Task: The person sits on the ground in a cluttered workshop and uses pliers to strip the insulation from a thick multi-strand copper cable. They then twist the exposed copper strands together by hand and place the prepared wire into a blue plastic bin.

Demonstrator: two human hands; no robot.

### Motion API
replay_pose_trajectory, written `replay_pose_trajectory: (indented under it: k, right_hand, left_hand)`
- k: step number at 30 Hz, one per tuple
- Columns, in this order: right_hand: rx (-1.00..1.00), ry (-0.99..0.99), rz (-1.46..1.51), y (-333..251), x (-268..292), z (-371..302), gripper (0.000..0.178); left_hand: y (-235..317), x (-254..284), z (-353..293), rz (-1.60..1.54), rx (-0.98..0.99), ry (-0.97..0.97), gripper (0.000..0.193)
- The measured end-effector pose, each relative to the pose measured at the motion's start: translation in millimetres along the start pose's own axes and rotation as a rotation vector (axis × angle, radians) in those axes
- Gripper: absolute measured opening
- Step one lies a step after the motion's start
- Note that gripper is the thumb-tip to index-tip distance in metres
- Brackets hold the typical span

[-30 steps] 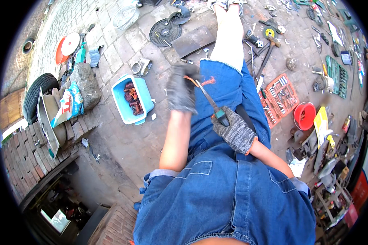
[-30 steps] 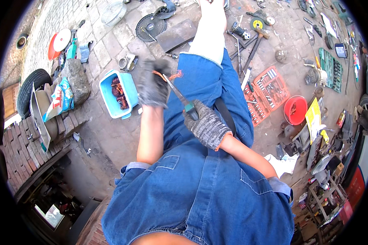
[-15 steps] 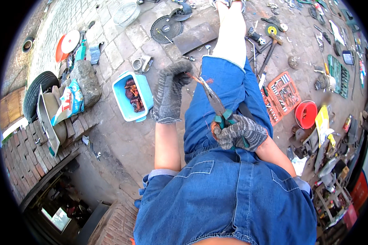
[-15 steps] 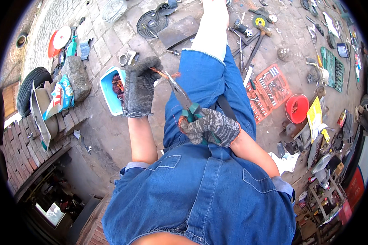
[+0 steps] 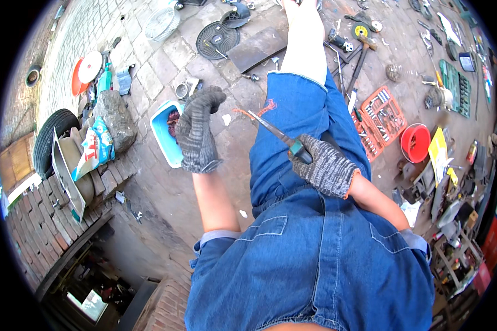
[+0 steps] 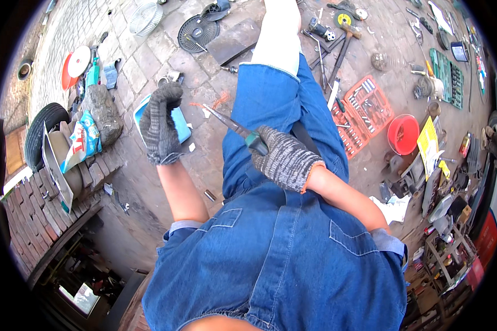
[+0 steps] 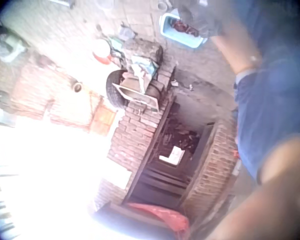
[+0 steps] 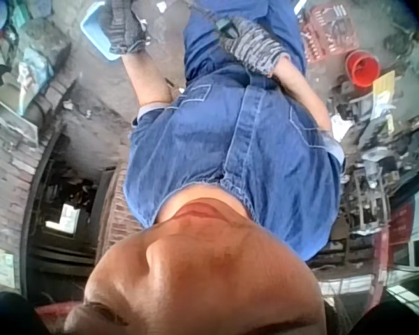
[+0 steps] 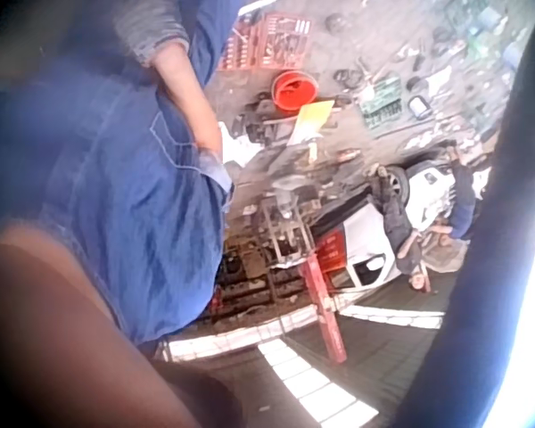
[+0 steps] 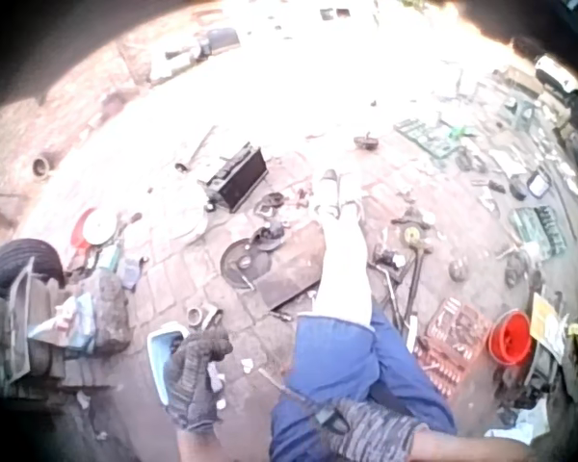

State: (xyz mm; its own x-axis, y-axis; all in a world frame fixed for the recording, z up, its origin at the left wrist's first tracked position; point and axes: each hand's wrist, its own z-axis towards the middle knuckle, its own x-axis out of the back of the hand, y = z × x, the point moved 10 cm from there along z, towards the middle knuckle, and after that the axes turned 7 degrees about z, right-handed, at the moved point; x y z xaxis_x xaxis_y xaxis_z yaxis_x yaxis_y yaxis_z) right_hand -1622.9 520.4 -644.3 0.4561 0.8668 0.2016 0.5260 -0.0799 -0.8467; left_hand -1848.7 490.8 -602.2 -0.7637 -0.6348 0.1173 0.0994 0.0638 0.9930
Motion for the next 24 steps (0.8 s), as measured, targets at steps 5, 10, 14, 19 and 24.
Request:
replay_pose_trajectory:
  k: [5,10,14,19,24]
  right_hand:
    - [-0.022,-0.046,-0.150,-7,-2,0,0.032]
    - [-0.110,-0.088,-0.177,-12,-8,0,0.031]
    - [-0.102,-0.092,-0.238,-13,-13,0,0.031]
    - [-0.043,0.003,-0.287,-27,-2,-7,0.034]
    - [-0.028,0.114,-0.296,-29,6,-4,0.037]
  left_hand:
    - [72,-44,-17,0.728,-0.282,-0.207,0.024]
    - [78,-63,-29,1.057,-0.437,-0.218,0.027]
    - [52,-70,-32,1.005,-0.377,-0.326,0.021]
    - [1,-56,-31,0.145,0.275,-0.311,0.018]
    - [-32,-50,-21,-0.208,0.437,-0.211,0.024]
